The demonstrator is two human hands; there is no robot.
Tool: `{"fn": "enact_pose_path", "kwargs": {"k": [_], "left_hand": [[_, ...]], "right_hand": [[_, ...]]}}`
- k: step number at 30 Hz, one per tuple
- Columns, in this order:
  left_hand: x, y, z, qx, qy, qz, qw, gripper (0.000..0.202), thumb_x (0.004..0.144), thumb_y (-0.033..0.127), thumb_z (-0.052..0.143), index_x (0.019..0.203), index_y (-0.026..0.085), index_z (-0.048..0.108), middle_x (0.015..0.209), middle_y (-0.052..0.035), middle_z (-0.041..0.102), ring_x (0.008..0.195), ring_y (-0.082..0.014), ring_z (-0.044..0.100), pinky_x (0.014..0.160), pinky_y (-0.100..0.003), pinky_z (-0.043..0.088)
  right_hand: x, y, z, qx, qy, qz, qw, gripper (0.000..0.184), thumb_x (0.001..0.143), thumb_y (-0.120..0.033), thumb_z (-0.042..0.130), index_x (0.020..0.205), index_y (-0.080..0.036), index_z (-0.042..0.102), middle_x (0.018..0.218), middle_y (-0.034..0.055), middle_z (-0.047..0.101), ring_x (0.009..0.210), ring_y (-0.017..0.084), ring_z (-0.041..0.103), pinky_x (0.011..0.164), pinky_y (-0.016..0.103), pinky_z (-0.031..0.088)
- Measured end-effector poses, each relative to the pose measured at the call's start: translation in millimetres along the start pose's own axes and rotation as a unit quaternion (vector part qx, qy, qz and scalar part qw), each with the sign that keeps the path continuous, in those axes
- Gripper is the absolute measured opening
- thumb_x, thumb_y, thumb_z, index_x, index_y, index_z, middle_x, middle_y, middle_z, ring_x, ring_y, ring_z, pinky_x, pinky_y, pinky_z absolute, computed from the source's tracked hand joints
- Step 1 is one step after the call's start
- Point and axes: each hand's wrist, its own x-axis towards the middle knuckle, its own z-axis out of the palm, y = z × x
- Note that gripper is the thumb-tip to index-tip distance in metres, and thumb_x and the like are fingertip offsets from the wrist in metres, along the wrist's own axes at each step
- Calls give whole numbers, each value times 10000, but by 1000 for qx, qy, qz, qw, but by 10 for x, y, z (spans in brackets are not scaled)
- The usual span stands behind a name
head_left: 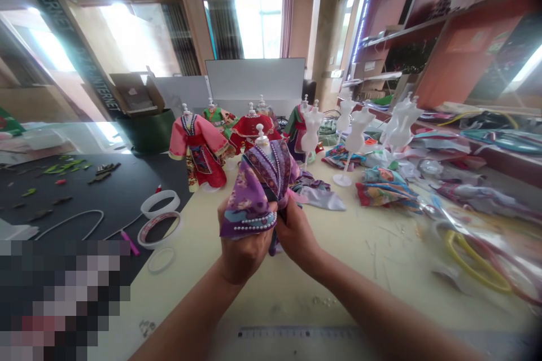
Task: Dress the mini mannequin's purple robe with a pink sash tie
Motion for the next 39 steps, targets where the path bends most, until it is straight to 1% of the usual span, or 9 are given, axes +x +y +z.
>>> {"fn": "enact_pose_path", "kwargs": {"k": [4, 9, 16, 20, 23, 26, 30, 35, 39], "left_hand": [[39, 35, -8, 22, -17, -10, 1000, 229, 714, 151, 694, 932, 114, 634, 807, -89, 684, 752, -253, 635, 820, -431, 441], [128, 46, -26, 61, -20, -10, 998, 187, 736, 135, 656, 918, 122, 614, 782, -63, 672, 705, -211, 617, 805, -368, 441], [210, -7, -28, 29, -7, 7, 1000, 228, 748, 99, 626, 972, 132, 594, 771, -53, 653, 762, -219, 607, 816, -372, 439], [191, -26, -22, 54, -13, -10, 998, 187, 737, 131, 658, 917, 135, 608, 747, -41, 653, 727, -206, 611, 795, -355, 452], [175, -24, -33, 29, -31, -39, 998, 158, 731, 152, 673, 877, 139, 611, 766, -41, 665, 727, -197, 621, 774, -327, 465], [166, -24, -52, -14, -36, -56, 998, 159, 739, 143, 665, 889, 154, 614, 794, -36, 677, 753, -180, 633, 803, -308, 467], [135, -45, -63, -23, -22, -66, 997, 215, 707, 124, 690, 907, 156, 617, 799, -31, 690, 745, -183, 644, 811, -314, 476], [70, -82, -41, -54, -30, -114, 992, 224, 730, 131, 657, 948, 171, 620, 832, -43, 693, 806, -192, 651, 821, -327, 489], [38, -110, -17, -50, -42, -101, 993, 220, 725, 132, 672, 937, 169, 625, 838, -51, 689, 814, -198, 646, 810, -338, 491]], "right_hand": [[1, -13, 3, 5, -1, -6, 1000, 252, 800, -186, 461, 1045, -171, 520, 928, 82, 649, 859, 219, 608, 763, 368, 485], [-8, -9, 6, -5, 4, -20, 1000, 262, 787, -175, 467, 1041, -173, 531, 954, 84, 641, 865, 218, 601, 760, 370, 485], [-5, -8, 9, -21, 10, -14, 1000, 243, 778, -165, 465, 1015, -164, 522, 946, 98, 633, 873, 236, 598, 750, 381, 481], [-1, 15, 21, -27, 6, -9, 1000, 199, 790, -175, 455, 978, -168, 519, 916, 94, 644, 837, 235, 601, 727, 382, 480], [1, 37, 26, -24, 3, -12, 1000, 186, 796, -183, 450, 968, -170, 520, 914, 96, 649, 826, 231, 602, 719, 375, 477], [3, 42, 16, -21, -1, -3, 1000, 192, 791, -184, 450, 968, -167, 524, 913, 103, 651, 823, 234, 605, 715, 373, 476], [-1, 32, -4, -19, -2, 14, 1000, 211, 796, -202, 454, 991, -160, 524, 919, 111, 650, 847, 245, 602, 728, 379, 471], [-6, 34, -10, -15, -6, 27, 1000, 259, 812, -233, 452, 1047, -138, 509, 954, 122, 642, 837, 238, 597, 723, 367, 471], [-1, 37, -14, -14, -7, 30, 999, 250, 815, -226, 443, 1040, -141, 512, 936, 111, 647, 798, 227, 600, 692, 345, 474]]}}
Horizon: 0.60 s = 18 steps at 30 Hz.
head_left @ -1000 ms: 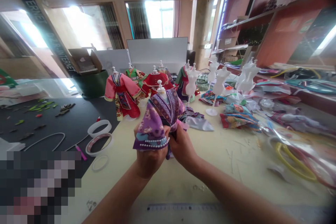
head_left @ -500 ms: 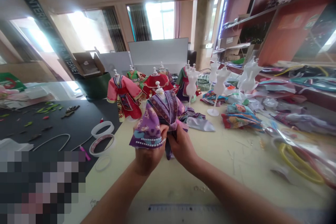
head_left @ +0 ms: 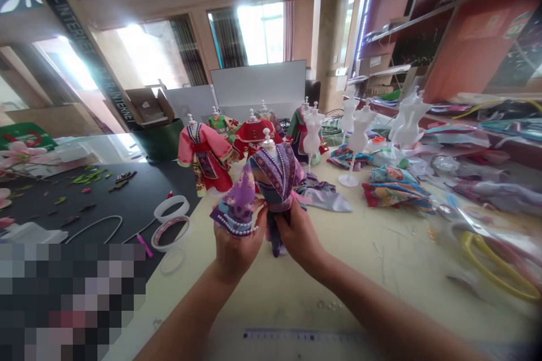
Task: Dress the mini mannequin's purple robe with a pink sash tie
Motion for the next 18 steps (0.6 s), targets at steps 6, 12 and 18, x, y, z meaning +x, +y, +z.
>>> {"fn": "enact_pose_path", "kwargs": {"k": [6, 12, 18], "left_hand": [[17, -36, 11, 24, 0, 28, 999, 177, 717, 111, 674, 879, 168, 629, 804, -45, 682, 758, -195, 635, 755, -344, 491], [72, -35, 7, -1, -26, 21, 999, 127, 725, 85, 644, 817, 163, 603, 772, -38, 663, 751, -184, 626, 819, -375, 470], [30, -51, 30, -29, -42, -12, 999, 87, 762, 112, 595, 819, 176, 579, 774, -32, 657, 759, -183, 622, 832, -393, 465]], "right_hand": [[6, -5, 0, -10, 6, -3, 1000, 299, 799, -206, 457, 1088, -142, 502, 966, 115, 650, 847, 244, 601, 731, 364, 468], [3, -5, 7, -7, 5, -7, 1000, 283, 811, -216, 447, 1077, -137, 504, 936, 111, 648, 797, 228, 598, 701, 342, 470], [-4, -14, 12, 7, -4, -1, 1000, 258, 817, -228, 445, 1051, -139, 506, 834, 88, 651, 672, 192, 588, 620, 301, 469]]}}
